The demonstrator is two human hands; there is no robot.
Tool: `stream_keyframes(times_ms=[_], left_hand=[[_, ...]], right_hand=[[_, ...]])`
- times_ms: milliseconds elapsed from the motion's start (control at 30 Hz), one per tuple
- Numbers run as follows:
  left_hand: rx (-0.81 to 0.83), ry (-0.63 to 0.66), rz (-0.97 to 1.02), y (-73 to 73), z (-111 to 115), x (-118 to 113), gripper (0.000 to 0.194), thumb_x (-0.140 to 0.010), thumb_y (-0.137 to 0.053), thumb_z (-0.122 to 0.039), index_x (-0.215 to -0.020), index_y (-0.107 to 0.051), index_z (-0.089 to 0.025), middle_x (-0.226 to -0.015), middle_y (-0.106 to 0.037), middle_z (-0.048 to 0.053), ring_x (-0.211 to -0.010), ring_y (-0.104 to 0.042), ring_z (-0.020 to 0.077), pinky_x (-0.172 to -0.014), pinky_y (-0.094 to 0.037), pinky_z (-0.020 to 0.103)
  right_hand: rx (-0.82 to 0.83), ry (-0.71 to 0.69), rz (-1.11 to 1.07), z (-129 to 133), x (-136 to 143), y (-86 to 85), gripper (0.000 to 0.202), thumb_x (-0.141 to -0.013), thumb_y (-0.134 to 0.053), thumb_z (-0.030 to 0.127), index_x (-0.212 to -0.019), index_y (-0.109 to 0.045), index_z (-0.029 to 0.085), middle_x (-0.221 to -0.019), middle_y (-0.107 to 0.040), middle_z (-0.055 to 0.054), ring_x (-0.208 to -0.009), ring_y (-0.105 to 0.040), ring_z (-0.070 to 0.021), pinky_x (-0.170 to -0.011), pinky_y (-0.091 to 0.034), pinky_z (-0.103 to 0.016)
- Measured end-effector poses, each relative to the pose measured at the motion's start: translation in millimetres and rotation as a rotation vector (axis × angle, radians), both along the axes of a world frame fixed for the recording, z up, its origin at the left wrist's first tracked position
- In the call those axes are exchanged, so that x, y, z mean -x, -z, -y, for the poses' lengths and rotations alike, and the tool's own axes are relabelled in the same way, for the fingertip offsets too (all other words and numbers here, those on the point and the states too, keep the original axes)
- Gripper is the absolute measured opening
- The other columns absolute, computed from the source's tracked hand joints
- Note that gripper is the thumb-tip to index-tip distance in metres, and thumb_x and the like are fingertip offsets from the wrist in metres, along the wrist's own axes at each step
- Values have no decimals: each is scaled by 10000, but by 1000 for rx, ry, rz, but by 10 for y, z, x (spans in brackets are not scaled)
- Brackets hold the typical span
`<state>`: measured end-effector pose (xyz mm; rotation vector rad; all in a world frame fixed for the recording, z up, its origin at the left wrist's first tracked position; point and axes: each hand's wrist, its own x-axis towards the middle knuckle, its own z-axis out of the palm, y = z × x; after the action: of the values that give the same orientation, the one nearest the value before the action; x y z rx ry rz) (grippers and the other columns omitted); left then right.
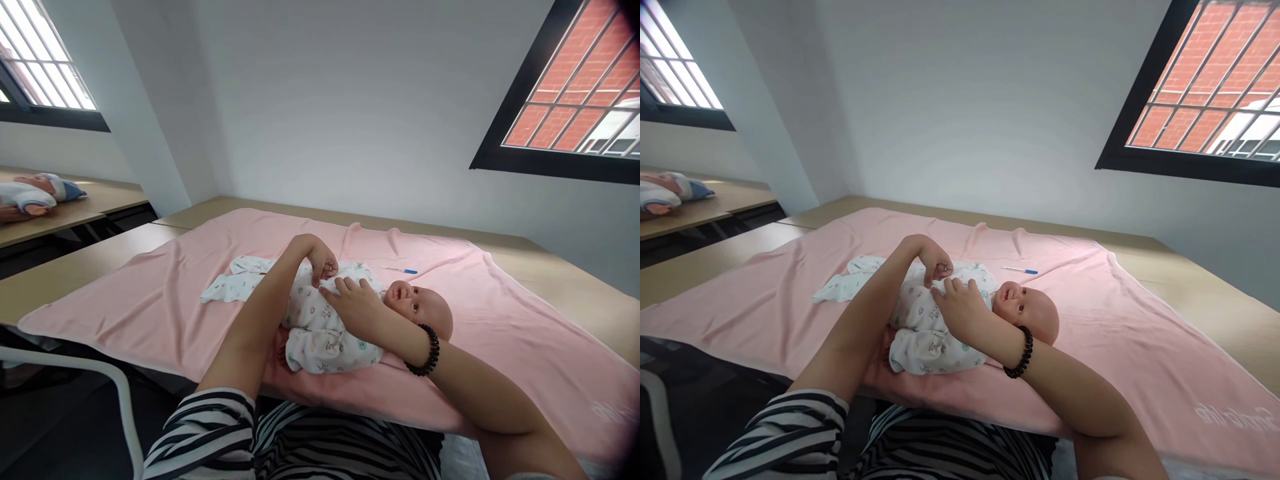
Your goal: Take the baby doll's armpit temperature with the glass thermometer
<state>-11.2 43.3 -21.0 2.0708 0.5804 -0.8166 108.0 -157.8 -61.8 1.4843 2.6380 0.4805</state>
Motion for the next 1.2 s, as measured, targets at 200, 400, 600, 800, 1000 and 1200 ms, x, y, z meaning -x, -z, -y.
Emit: stream_keyframes(times_ms=[200, 400, 600, 800, 1000, 1200], left_hand=[[-127, -73, -61, -66, 39, 1, 495, -427, -902, -303, -751, -539, -213, -741, -661, -49, -772, -649, 191, -879, -528, 390], [-264, -118, -137, -149, 97, 8, 563, -371, -932, -408, -789, -609, -213, -776, -681, -14, -812, -661, 211, -829, -558, 366], [-371, -156, -197, -211, 103, 66, 607, -317, -948, -388, -818, -656, -210, -925, -731, 35, -907, -659, 238, -813, -543, 324], [-442, -182, -196, -286, 153, 124, 640, -366, -930, -521, -869, -672, -220, -1055, -745, 65, -1005, -640, 271, -838, -507, 325], [-389, -80, -27, -401, 392, 43, 458, -589, -831, -542, -886, -648, -245, -952, -734, 4, -923, -624, 218, -822, -445, 309], [-435, 19, 47, -420, 508, -51, 359, -715, -742, -551, -859, -638, -239, -833, -673, -13, -784, -564, 177, -681, -373, 280]], right_hand=[[-1, 18, 3, -2, -8, 23, 678, -866, -466, 117, -1537, -371, 149, -1332, -543, -184, -1133, -524, -309, -860, -466, -476], [4, 54, -9, -3, 44, 39, 680, -880, -458, 129, -1551, -349, 137, -1357, -537, -189, -1159, -523, -309, -890, -465, -476], [214, -14, -66, 10, -281, -367, 604, -979, -417, 244, -1574, -319, 238, -1366, -550, -155, -1167, -550, -311, -877, -482, -454], [263, 143, -218, 9, -1130, -851, 686, -940, -513, 381, -1583, -317, 247, -1275, -653, -118, -1144, -599, -288, -902, -495, -419], [527, 289, -322, -166, -1469, -930, 701, -888, -540, 613, -1486, -501, 250, -1386, -619, -99, -1213, -607, -281, -952, -507, -381], [806, 2, -405, -343, -1331, -946, 531, -929, -523, 391, -1451, -538, 298, -1296, -675, -39, -1143, -640, -203, -904, -517, -280]])
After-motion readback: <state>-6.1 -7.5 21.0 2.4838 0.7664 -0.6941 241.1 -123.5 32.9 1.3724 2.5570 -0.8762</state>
